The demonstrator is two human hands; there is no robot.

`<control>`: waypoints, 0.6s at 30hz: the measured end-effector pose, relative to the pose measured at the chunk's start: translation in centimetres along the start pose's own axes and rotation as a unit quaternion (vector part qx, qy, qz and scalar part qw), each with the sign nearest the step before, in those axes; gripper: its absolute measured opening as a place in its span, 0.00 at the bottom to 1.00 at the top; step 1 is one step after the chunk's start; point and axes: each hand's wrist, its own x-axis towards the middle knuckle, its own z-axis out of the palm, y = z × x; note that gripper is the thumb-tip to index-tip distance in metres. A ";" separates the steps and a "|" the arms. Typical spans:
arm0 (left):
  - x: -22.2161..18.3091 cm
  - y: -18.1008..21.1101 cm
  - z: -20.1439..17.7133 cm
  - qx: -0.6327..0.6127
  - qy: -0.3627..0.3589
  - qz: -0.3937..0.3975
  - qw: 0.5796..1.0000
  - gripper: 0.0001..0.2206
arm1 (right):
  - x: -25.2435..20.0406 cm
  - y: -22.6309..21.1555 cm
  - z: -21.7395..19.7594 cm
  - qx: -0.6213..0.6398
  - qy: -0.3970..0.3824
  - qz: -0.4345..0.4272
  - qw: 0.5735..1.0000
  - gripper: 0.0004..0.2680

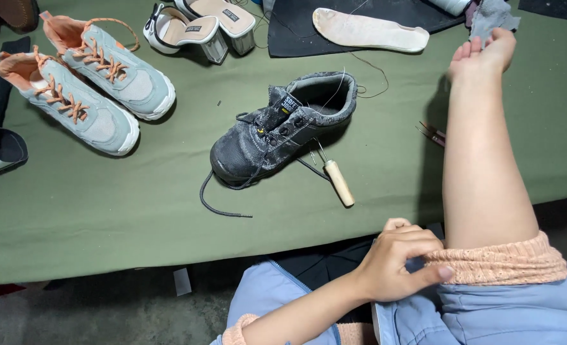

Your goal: Hand-stitching a black boot using a needle and thread on a repair workbench.

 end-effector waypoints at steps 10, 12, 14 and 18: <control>-4.0 -6.9 8.0 -0.441 -0.053 -0.170 0.880 0.20 | -2.5 -3.0 0.0 0.170 -0.082 -0.014 0.982 0.30; -5.3 -7.9 9.4 -0.441 -0.087 -0.194 0.872 0.17 | -2.7 -1.9 -0.3 -0.049 -0.097 -0.186 0.976 0.26; -4.1 -4.6 7.2 -0.318 -0.111 -0.142 0.931 0.19 | -6.5 -0.3 -2.8 -0.171 -0.196 -0.523 0.812 0.14; -0.6 2.9 3.2 -0.082 -0.104 -0.001 0.991 0.28 | -8.5 3.5 -7.7 -0.376 -0.334 -0.822 0.268 0.12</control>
